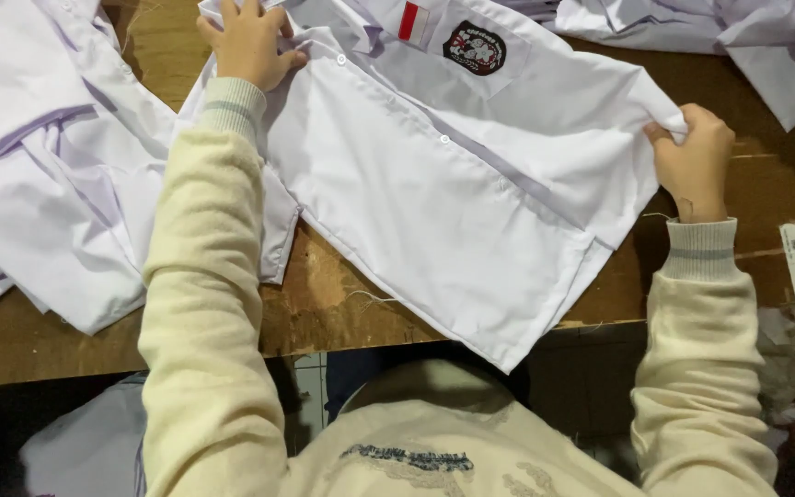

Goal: Trimming loose threads from a white school uniform shirt using small snips

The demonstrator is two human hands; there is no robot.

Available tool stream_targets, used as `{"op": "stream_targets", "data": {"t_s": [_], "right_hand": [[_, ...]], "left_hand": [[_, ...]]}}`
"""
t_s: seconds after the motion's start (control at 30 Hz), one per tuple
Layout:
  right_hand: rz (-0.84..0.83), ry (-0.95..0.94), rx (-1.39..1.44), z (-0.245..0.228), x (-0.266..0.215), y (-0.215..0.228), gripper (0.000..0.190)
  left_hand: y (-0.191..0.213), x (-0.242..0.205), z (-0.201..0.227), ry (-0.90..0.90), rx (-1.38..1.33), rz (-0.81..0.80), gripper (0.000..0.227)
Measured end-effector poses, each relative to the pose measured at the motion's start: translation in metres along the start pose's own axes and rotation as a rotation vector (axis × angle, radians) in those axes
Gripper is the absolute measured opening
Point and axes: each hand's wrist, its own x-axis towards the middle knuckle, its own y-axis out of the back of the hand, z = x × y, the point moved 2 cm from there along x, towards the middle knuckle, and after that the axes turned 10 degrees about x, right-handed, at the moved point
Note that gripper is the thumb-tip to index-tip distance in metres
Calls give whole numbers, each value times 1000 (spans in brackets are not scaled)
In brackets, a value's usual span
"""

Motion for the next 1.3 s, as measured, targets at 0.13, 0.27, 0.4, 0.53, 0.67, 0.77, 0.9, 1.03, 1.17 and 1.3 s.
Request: {"op": "stream_targets", "data": {"t_s": [0.13,0.27,0.4,0.53,0.67,0.77,0.9,1.03,1.17,1.3], "right_hand": [[161,121,83,-17,14,10,14],[405,363,-34,-11,44,20,25],[449,394,-73,-3,67,10,29],[186,146,-59,-28,51,9,31],[-28,-152,-4,-119,-7,49,68],[-119,-336,-33,-145,-47,70,67],[-187,-250,-217,-62,-80,58,68],[-148,-334,-197,-34,-99,45,54],[-9,-208,-213,-18,-112,41,46],[40,-114,-230,29,-121,38,42]], "left_hand": [[-8,-3,-1,-22,134,401,25],[-18,11,-11,140,238,580,23],[-35,19,-18,185,110,552,8],[-6,-9,2,39,82,300,45],[55,-63,35,-130,-66,320,77],[100,-120,66,-304,-183,408,58],[115,-179,91,-373,-106,325,31],[106,-206,95,-390,104,306,18],[85,-213,85,-322,169,241,32],[69,-233,103,-243,142,82,66]]}}
